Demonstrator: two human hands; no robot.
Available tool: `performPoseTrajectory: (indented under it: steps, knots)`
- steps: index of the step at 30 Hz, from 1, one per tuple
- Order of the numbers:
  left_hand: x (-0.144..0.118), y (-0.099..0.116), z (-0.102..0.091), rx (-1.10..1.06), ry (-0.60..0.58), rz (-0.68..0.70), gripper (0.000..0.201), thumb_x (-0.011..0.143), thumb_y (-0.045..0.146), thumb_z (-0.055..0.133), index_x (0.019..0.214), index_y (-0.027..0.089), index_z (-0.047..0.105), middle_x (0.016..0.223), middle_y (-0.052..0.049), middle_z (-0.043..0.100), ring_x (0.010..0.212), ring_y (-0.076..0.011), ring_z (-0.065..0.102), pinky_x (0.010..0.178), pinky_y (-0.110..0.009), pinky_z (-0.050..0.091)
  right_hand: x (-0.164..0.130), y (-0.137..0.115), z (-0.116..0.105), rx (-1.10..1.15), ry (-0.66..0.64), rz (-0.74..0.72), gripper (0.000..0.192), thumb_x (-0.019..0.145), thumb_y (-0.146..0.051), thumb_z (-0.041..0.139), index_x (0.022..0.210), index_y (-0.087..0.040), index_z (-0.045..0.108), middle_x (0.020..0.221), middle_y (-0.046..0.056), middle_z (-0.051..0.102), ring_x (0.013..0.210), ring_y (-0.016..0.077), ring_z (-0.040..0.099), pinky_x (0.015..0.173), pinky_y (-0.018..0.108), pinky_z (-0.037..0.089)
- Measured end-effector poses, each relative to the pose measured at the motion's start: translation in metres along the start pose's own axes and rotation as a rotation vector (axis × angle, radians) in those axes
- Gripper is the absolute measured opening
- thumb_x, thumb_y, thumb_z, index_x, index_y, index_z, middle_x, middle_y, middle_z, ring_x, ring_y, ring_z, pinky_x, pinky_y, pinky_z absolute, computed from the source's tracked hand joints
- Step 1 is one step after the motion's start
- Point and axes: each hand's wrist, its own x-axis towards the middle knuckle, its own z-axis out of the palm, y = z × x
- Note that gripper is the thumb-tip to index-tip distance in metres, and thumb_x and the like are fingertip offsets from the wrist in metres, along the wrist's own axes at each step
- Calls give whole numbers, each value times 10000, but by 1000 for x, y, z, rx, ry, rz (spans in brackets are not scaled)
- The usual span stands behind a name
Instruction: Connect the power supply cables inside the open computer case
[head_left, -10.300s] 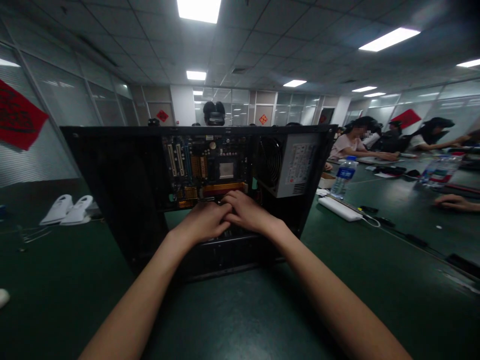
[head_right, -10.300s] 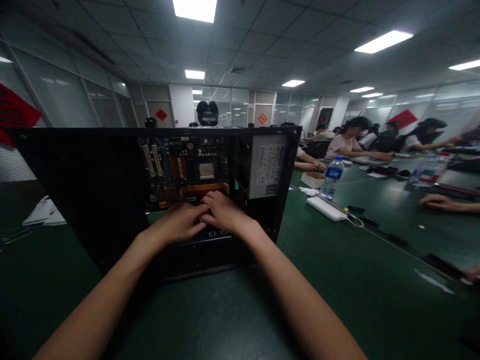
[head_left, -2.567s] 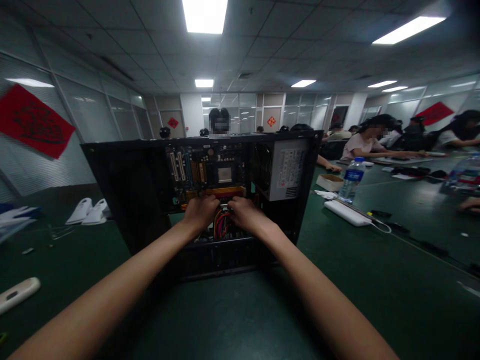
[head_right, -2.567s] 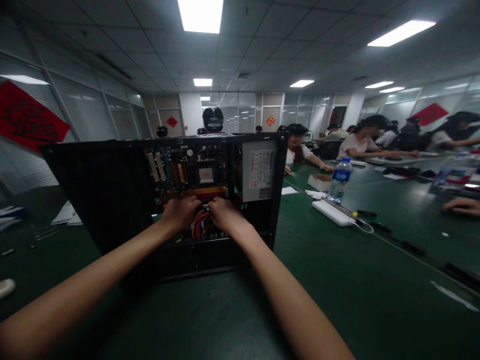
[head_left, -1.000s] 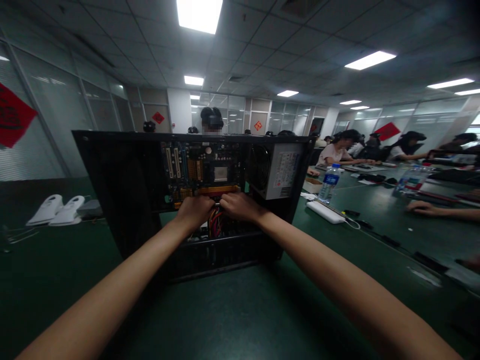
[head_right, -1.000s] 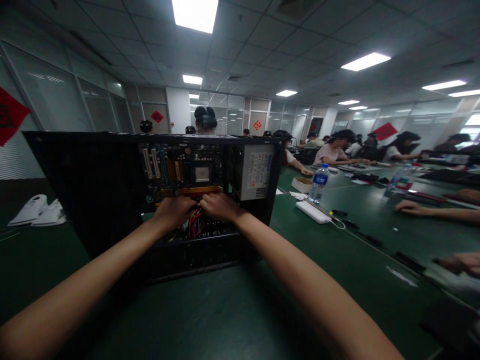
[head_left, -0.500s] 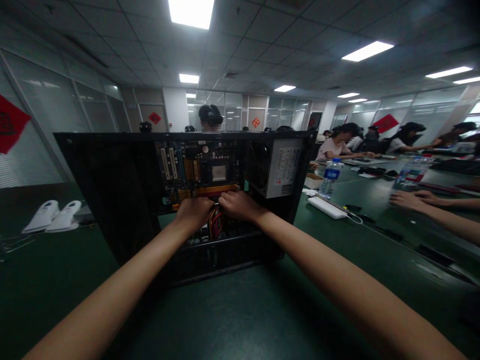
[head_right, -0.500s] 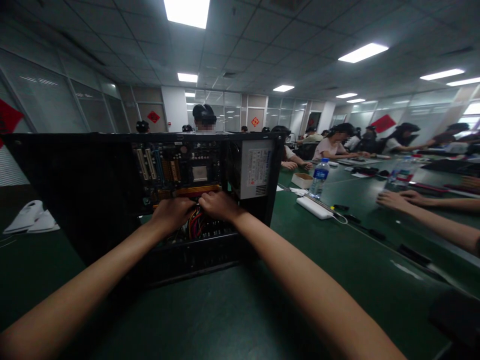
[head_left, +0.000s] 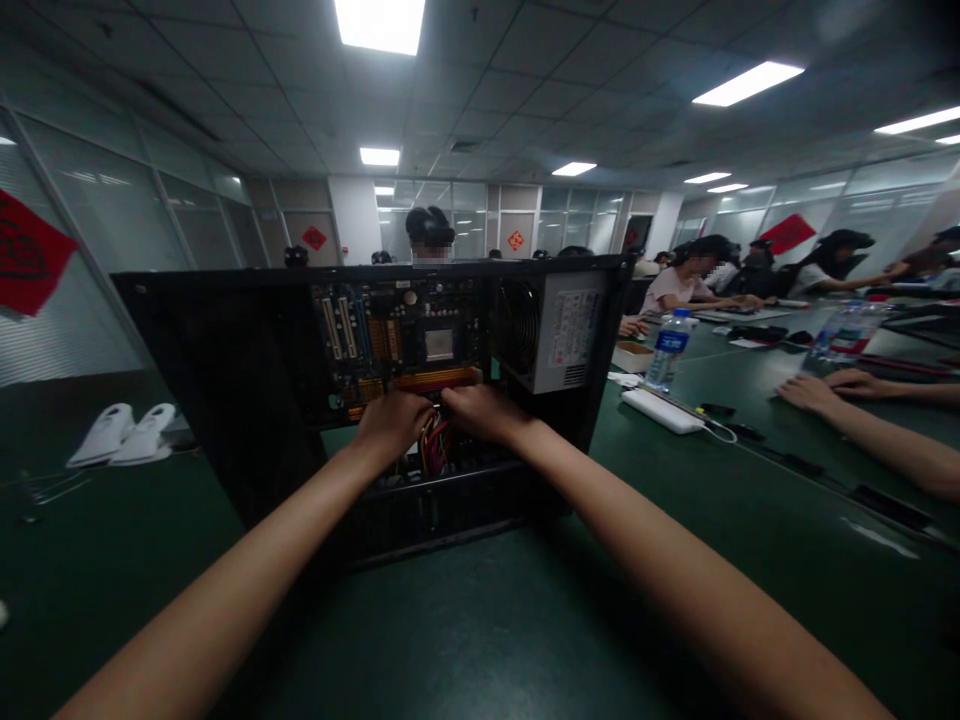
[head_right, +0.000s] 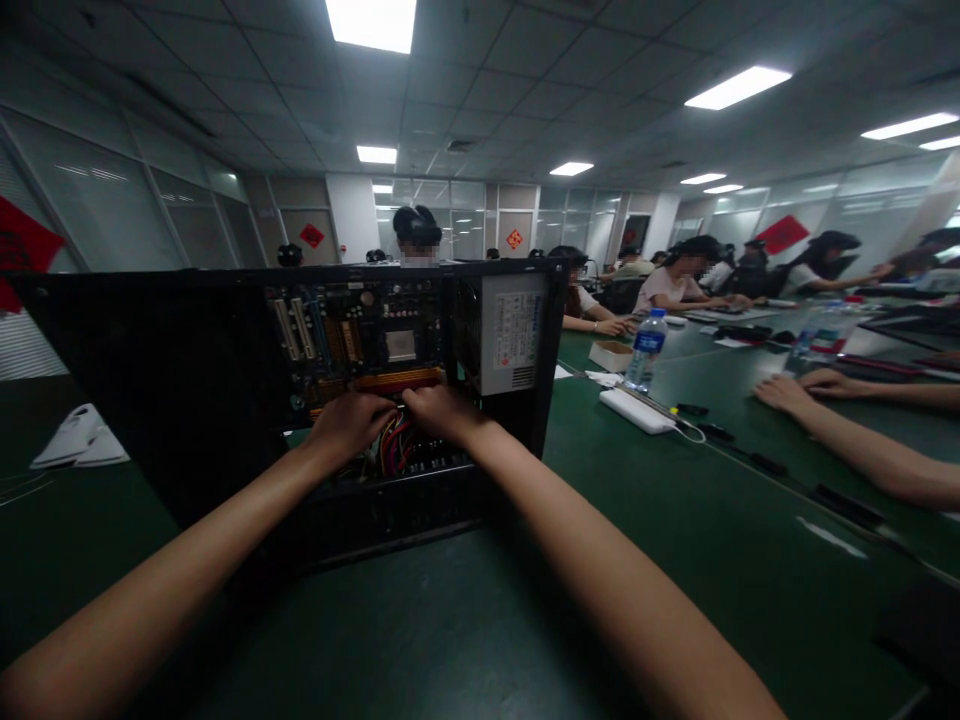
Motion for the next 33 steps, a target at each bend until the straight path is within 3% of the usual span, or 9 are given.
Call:
performPoseTrajectory:
  steps: [6, 17, 33]
  knots:
    - [1, -2, 3, -53, 13, -9, 278, 971, 330, 513, 1056, 260, 768, 1048, -56, 775, 984, -256, 722, 746, -309, 491, -9, 8, 2, 322, 72, 181, 196, 927, -121, 602, 1099, -122, 697, 1094, 109, 739, 1030, 215, 687, 839, 270, 468]
    - [0, 4, 0, -23, -2, -12, 303, 957, 272, 490, 1072, 240, 769, 1078, -74, 769, 1002, -270, 718, 772, -342, 506, -6, 6, -1, 327, 46, 218, 224, 931, -169, 560, 998, -135, 772, 1002, 95, 771, 939, 219, 715, 752, 271, 463]
    - [0, 2, -1, -11, -17, -74, 316, 954, 320, 471, 1061, 265, 763, 1041, -71, 776, 989, -276, 721, 763, -341, 494, -6, 3, -5, 328, 35, 215, 223, 938, -172, 563, 1023, -123, 763, 1017, 117, 761, 957, 227, 703, 749, 278, 441]
